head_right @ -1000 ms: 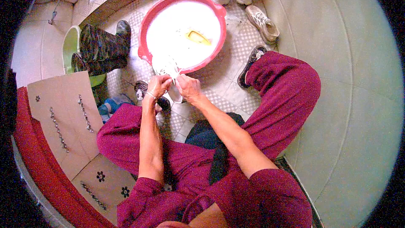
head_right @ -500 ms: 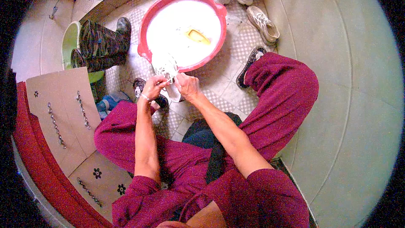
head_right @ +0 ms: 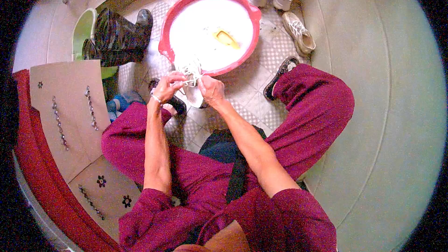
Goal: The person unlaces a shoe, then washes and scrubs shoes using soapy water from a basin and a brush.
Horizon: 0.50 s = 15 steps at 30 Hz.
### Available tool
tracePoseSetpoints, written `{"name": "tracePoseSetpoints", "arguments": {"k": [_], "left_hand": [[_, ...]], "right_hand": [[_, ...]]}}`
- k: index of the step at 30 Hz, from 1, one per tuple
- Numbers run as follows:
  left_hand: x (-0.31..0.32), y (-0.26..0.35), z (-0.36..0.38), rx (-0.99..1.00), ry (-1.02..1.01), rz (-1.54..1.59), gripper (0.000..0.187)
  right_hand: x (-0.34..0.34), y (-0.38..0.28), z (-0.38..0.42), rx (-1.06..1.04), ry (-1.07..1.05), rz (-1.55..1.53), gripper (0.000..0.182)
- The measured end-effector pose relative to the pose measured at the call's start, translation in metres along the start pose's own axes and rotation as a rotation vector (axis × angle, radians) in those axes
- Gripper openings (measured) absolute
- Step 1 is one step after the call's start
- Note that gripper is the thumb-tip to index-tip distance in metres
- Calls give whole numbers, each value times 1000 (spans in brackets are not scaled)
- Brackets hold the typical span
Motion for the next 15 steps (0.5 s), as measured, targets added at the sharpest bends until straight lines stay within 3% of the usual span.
{"name": "tracePoseSetpoints", "arguments": {"k": [3, 6, 7, 9, 10, 13, 15], "left_hand": [[-22, -29, 13, -185, 278, 10, 25], [-46, -56, 39, -151, 657, 220, 24], [-41, -62, 44, -155, 672, 225, 24], [-22, -85, 59, -374, 785, 513, 25], [-8, -97, 57, -342, 746, 596, 29], [36, -101, 62, -566, 771, 806, 50], [57, -89, 63, -510, 921, 1022, 43]], "right_hand": [[4, 4, 3, 20, -49, 0, 20], [6, 3, 3, 5, -13, -71, 20], [6, 5, 4, 30, -37, -74, 20], [6, 3, 5, 41, -73, -71, 20], [4, 3, 4, 42, -59, -73, 20], [0, -1, 4, 7, 19, -77, 23], [1, 1, 2, 25, -6, -69, 23]]}}
Point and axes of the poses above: each hand's wrist, its own z-axis away from the middle knuckle, its own x-axis out of the palm, y = z × x, the point moved 7 cm from there along -z, towards the middle knuckle, and after that the axes turned 10 degrees about z, right-handed, at the moved point
